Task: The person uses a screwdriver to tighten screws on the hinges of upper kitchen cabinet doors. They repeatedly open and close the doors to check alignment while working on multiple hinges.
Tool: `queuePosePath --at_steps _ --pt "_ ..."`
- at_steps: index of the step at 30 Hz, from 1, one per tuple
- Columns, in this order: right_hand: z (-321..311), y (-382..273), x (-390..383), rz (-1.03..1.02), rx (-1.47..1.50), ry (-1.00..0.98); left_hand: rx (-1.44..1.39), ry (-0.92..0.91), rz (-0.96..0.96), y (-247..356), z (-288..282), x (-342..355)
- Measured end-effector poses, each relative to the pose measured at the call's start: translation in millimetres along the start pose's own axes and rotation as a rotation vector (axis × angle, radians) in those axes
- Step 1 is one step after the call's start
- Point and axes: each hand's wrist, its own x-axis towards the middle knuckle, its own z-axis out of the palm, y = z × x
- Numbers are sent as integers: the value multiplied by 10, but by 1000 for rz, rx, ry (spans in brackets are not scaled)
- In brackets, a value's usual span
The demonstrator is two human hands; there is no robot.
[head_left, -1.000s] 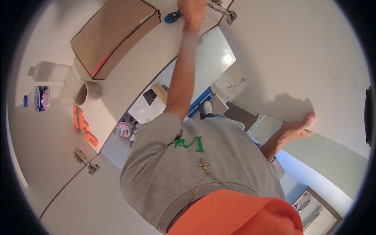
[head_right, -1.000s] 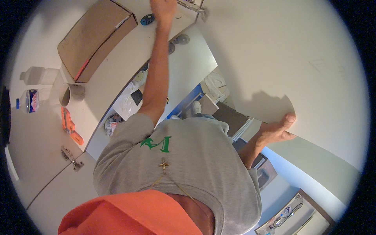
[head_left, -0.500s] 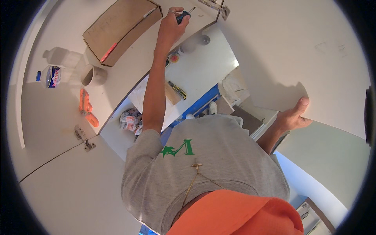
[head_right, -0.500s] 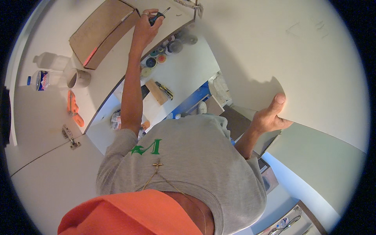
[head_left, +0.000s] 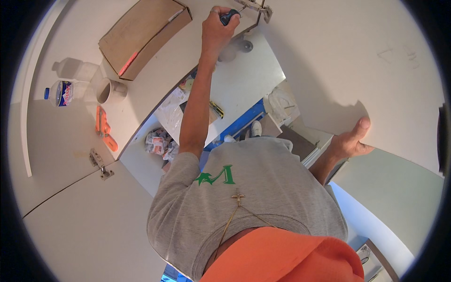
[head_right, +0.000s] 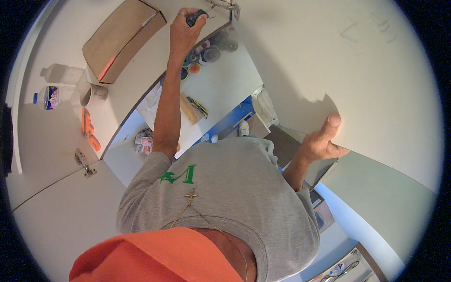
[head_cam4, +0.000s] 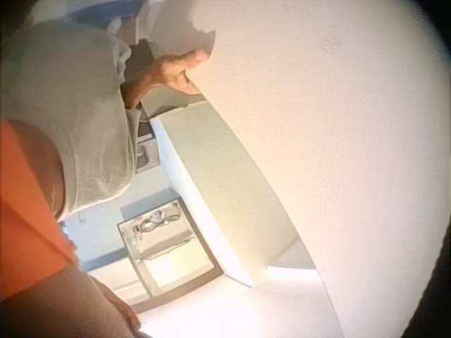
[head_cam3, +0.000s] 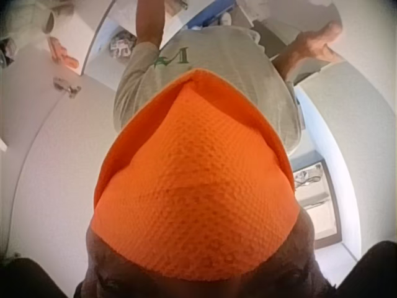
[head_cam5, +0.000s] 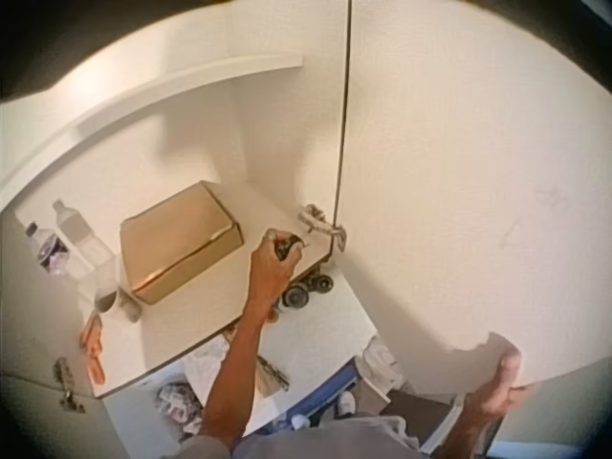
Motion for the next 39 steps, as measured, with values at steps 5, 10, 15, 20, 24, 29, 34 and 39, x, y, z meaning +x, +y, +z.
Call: queuePosePath --at_steps 5,10,15,20,24,29,34,39 --pt "0 -8 -1 20 2 -1 -201 -55 -173 -66 55 3" --pt "21 -16 -4 -2 -4 30 -603 -178 -534 -132 75 57" --pt "40 -43 -10 -2 -26 33 213 -24 209 -80 141 -20" --pt "35 -56 -7 -5 -37 18 376 -33 393 -4 16 -4" --pt "19 -28 2 -3 -39 30 97 -131 9 57 15 60" --pt "4 -17 -9 0 -31 13 211 -104 43 19 82 75" --pt "41 -23 -1 13 -12 58 423 28 462 -88 118 46" --pt "56 -62 25 4 -20 32 153 72 209 48 174 -35"
